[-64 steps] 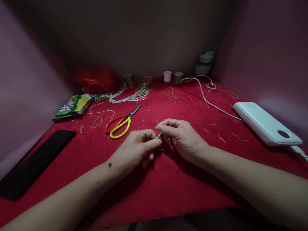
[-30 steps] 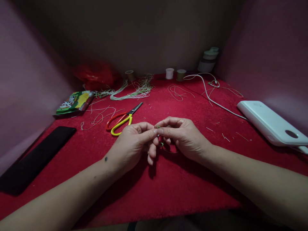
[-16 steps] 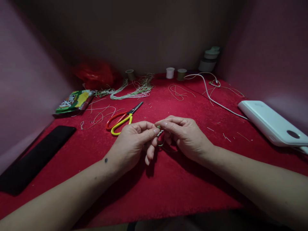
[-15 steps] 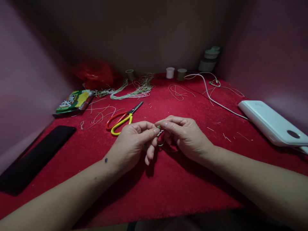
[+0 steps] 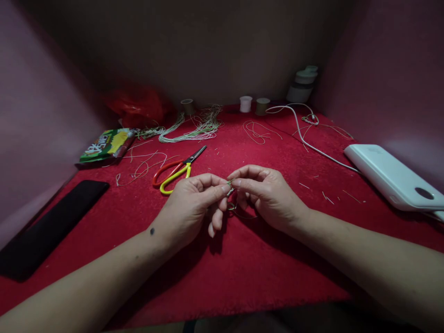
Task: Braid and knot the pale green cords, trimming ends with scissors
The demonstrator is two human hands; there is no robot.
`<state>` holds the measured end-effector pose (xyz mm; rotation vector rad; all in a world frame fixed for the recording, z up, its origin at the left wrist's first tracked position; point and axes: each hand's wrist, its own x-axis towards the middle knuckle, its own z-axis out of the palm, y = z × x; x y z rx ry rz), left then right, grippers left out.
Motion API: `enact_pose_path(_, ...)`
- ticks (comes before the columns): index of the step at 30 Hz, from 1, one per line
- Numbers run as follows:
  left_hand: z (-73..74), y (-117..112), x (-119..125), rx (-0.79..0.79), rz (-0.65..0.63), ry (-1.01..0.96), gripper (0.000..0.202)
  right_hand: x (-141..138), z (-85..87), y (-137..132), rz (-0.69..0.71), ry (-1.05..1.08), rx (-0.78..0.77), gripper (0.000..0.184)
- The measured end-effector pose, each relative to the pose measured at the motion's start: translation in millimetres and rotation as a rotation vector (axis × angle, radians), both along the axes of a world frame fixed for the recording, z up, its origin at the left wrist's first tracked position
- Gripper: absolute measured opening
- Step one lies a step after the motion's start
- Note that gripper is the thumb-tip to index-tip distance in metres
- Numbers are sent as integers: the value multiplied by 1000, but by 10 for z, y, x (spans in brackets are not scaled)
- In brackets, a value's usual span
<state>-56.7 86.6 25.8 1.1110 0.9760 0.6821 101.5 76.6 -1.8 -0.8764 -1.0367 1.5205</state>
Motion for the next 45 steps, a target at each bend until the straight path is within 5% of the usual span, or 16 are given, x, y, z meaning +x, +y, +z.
enact_pose_path(21, 5, -9, -6, 35, -23, 48, 19, -14, 79, -31, -30, -157, 38, 13)
enact_pose_path(45, -14, 16, -7, 33, -15, 22, 12, -19, 56, -25, -11, -73, -11, 15)
